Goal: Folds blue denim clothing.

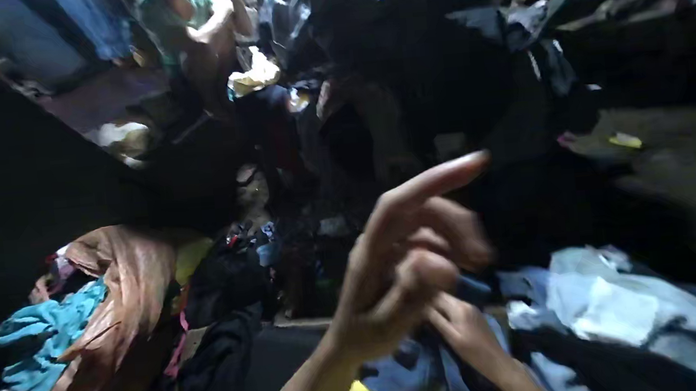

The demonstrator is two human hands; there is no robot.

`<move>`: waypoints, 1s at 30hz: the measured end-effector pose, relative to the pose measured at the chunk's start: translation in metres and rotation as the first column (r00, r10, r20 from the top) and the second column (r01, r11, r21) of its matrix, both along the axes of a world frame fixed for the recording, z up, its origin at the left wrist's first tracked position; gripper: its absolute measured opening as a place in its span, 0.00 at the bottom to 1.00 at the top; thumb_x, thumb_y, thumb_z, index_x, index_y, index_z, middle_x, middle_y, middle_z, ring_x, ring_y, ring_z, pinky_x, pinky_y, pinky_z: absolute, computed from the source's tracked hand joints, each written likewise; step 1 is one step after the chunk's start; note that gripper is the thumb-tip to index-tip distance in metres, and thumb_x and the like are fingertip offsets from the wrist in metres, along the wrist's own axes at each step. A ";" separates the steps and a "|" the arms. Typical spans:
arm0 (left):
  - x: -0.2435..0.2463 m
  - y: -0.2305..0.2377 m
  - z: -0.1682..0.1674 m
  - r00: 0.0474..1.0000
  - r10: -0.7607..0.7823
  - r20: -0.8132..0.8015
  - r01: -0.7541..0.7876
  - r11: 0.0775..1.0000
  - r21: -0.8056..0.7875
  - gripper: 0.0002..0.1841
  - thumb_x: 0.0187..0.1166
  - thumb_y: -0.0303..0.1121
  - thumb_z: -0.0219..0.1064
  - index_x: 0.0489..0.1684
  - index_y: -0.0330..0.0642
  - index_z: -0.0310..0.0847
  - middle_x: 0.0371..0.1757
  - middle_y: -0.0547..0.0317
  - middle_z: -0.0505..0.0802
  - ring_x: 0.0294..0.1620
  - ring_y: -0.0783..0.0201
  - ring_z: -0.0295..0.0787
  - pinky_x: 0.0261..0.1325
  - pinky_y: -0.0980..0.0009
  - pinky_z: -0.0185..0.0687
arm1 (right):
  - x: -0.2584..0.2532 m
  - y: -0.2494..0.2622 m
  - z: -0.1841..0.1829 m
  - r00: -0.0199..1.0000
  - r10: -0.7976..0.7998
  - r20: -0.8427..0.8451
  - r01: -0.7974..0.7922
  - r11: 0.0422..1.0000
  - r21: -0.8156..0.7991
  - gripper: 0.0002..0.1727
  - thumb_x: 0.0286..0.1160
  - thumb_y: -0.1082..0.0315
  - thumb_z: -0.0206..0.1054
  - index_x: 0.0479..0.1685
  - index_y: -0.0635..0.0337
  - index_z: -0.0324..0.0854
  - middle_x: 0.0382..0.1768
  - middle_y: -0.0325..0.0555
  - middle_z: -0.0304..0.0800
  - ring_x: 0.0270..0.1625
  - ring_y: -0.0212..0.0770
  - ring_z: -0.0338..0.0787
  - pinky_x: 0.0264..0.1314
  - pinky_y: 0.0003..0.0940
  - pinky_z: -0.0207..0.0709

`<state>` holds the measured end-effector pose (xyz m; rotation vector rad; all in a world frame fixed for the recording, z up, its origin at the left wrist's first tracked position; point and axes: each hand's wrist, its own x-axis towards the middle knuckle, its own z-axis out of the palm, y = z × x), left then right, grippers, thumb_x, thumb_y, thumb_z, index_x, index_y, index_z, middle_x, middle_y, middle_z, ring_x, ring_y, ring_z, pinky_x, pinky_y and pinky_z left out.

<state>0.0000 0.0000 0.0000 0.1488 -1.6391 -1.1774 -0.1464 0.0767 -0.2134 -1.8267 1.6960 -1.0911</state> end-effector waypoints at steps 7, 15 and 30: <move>0.032 0.026 -0.143 0.890 -0.048 0.453 -0.265 0.754 0.601 0.19 0.93 0.34 0.43 0.46 0.41 0.83 0.35 0.76 0.92 0.36 0.81 0.89 0.43 0.82 0.86 | -0.023 -0.001 0.009 0.956 0.013 0.293 -0.032 0.998 0.061 0.23 0.88 0.57 0.57 0.70 0.61 0.85 0.51 0.51 0.95 0.52 0.37 0.92 0.60 0.35 0.83; 0.001 0.029 -0.179 0.851 -0.424 0.309 -0.043 0.531 0.846 0.37 0.92 0.60 0.34 0.72 0.33 0.71 0.52 0.59 0.96 0.50 0.70 0.94 0.54 0.72 0.89 | -0.048 -0.007 0.028 0.992 0.035 -0.118 -0.042 0.998 -0.055 0.25 0.87 0.50 0.57 0.71 0.52 0.87 0.30 0.44 0.84 0.28 0.38 0.80 0.29 0.35 0.74; -0.026 0.039 -0.192 0.974 0.192 0.123 -0.185 0.352 0.917 0.10 0.92 0.33 0.52 0.55 0.46 0.80 0.47 0.67 0.95 0.52 0.71 0.93 0.65 0.66 0.88 | -0.096 -0.015 -0.019 0.898 -0.433 0.081 0.428 0.900 0.079 0.23 0.89 0.60 0.58 0.72 0.64 0.82 0.63 0.56 0.91 0.59 0.37 0.91 0.67 0.34 0.79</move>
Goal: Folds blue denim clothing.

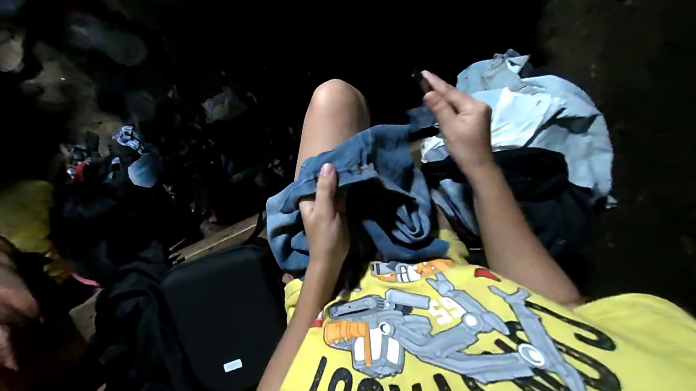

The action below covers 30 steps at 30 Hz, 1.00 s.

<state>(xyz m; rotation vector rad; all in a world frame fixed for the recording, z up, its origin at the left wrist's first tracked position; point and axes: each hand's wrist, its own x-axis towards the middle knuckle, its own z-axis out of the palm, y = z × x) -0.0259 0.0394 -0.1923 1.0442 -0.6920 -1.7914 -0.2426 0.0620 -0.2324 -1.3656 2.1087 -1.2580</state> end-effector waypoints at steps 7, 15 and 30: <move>-0.001 -0.010 -0.008 0.997 0.024 -0.070 -0.023 1.000 0.019 0.20 0.96 0.42 0.42 0.54 0.45 0.81 0.47 0.63 0.96 0.51 0.67 0.95 0.64 0.63 0.90 | 0.044 0.017 0.015 0.938 0.294 0.183 -0.274 0.953 -0.129 0.42 0.62 0.40 0.79 0.68 0.63 0.79 0.26 0.30 0.74 0.21 0.17 0.65 0.21 0.12 0.60; 0.054 -0.022 -0.008 0.990 -0.030 0.139 0.067 0.961 -0.269 0.16 0.81 0.53 0.67 0.57 0.56 0.84 0.56 0.69 0.95 0.60 0.66 0.91 0.68 0.59 0.87 | 0.026 0.009 0.033 0.851 0.525 -0.001 -0.522 0.846 -0.111 0.06 0.70 0.72 0.70 0.39 0.67 0.88 0.46 0.47 0.92 0.48 0.27 0.88 0.53 0.18 0.82; -0.011 -0.127 -0.008 0.313 0.254 0.915 0.824 0.406 -0.395 0.18 0.74 0.32 0.73 0.63 0.46 0.89 0.66 0.50 0.91 0.75 0.44 0.81 0.76 0.33 0.59 | -0.041 -0.098 0.052 0.927 0.364 -0.088 -0.305 0.872 0.382 0.13 0.80 0.65 0.67 0.57 0.58 0.90 0.48 0.51 0.89 0.47 0.43 0.88 0.52 0.46 0.81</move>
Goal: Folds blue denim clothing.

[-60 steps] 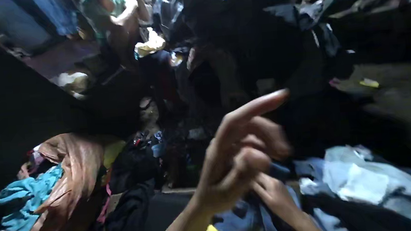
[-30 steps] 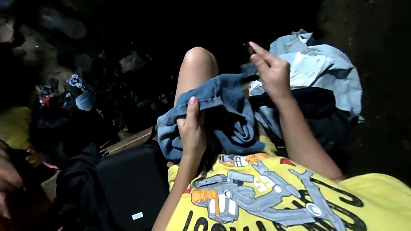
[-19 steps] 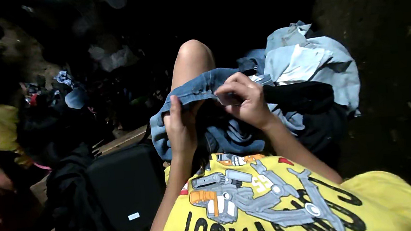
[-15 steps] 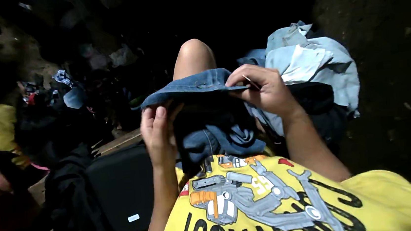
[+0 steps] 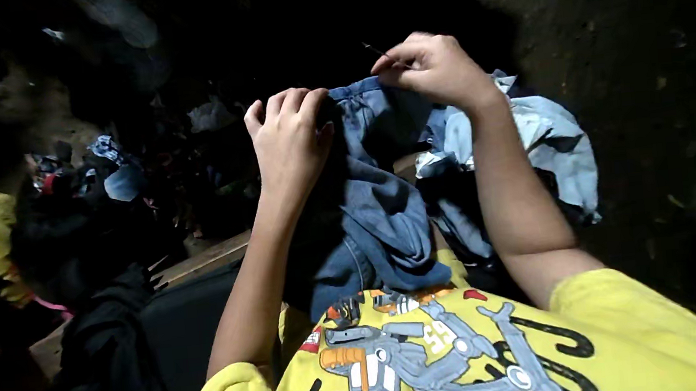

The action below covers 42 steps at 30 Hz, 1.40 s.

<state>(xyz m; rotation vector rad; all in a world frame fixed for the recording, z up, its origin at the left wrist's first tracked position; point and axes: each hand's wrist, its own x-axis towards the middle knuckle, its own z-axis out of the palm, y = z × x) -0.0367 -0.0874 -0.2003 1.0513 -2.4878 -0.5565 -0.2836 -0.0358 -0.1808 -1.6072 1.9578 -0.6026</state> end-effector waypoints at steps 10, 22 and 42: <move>0.027 0.008 -0.030 0.848 0.492 -0.198 -0.329 0.781 0.531 0.51 0.69 0.51 0.77 0.91 0.36 0.53 0.81 0.35 0.74 0.82 0.42 0.70 0.80 0.46 0.67 | 0.067 0.030 -0.041 0.992 -0.036 0.117 0.072 0.946 -0.316 0.22 0.68 0.57 0.78 0.55 0.64 0.89 0.40 0.51 0.86 0.32 0.37 0.81 0.32 0.32 0.76; -0.001 0.063 0.008 0.353 0.870 -0.343 -0.073 0.392 0.917 0.08 0.89 0.27 0.50 0.59 0.42 0.69 0.44 0.64 0.84 0.42 0.77 0.85 0.48 0.75 0.85 | 0.114 0.064 -0.046 0.874 0.046 0.483 0.068 0.974 -0.216 0.08 0.77 0.73 0.67 0.49 0.65 0.87 0.42 0.44 0.92 0.39 0.25 0.89 0.46 0.19 0.83; 0.008 0.071 0.007 0.362 0.882 -0.304 0.045 0.309 0.950 0.18 0.97 0.39 0.39 0.63 0.44 0.75 0.43 0.67 0.89 0.44 0.79 0.88 0.52 0.77 0.87 | 0.049 0.029 -0.023 0.753 0.256 0.606 -0.243 0.964 -0.106 0.05 0.77 0.70 0.65 0.35 0.58 0.84 0.26 0.26 0.82 0.29 0.15 0.79 0.36 0.14 0.74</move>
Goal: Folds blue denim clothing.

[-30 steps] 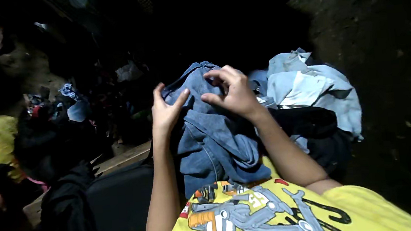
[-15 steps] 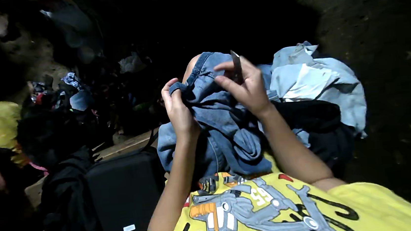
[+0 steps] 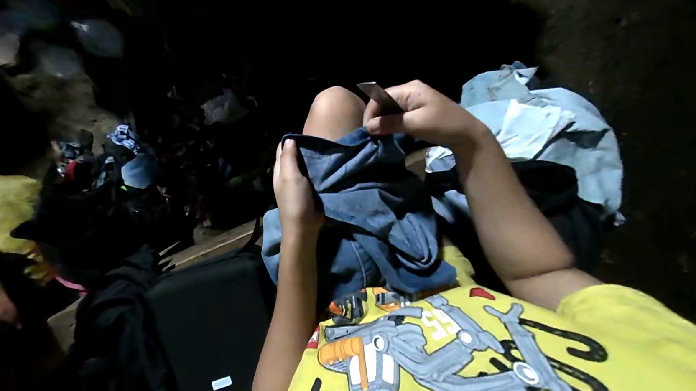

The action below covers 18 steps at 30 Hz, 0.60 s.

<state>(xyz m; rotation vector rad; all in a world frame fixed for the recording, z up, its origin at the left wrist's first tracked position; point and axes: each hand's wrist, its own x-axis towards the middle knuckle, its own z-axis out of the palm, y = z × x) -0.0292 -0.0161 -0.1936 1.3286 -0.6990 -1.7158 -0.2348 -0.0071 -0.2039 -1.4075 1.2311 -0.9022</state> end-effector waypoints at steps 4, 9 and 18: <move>0.007 0.017 0.008 0.993 -0.116 0.037 0.113 0.990 0.084 0.19 0.97 0.47 0.39 0.66 0.50 0.74 0.42 0.70 0.90 0.40 0.80 0.89 0.45 0.78 0.88 | 0.019 0.035 -0.017 0.987 -0.113 0.111 0.099 0.987 0.126 0.06 0.77 0.72 0.63 0.34 0.56 0.83 0.24 0.25 0.80 0.26 0.15 0.76 0.31 0.14 0.71; 0.007 0.026 -0.001 0.981 -0.170 0.091 0.166 0.985 0.042 0.19 0.96 0.50 0.41 0.64 0.53 0.75 0.40 0.71 0.87 0.38 0.82 0.86 0.42 0.80 0.85 | 0.037 0.054 -0.014 0.853 -0.404 -0.331 0.318 0.904 -0.285 0.17 0.69 0.60 0.78 0.52 0.61 0.90 0.49 0.48 0.84 0.36 0.31 0.79 0.34 0.24 0.72; 0.008 0.025 -0.005 0.988 -0.148 -0.037 0.144 0.985 -0.093 0.12 0.92 0.41 0.44 0.53 0.53 0.74 0.38 0.76 0.88 0.40 0.82 0.88 0.47 0.79 0.87 | 0.039 0.036 -0.008 0.915 -0.172 -0.366 0.022 0.925 -0.380 0.12 0.73 0.62 0.70 0.31 0.62 0.91 0.37 0.45 0.91 0.34 0.34 0.87 0.35 0.32 0.80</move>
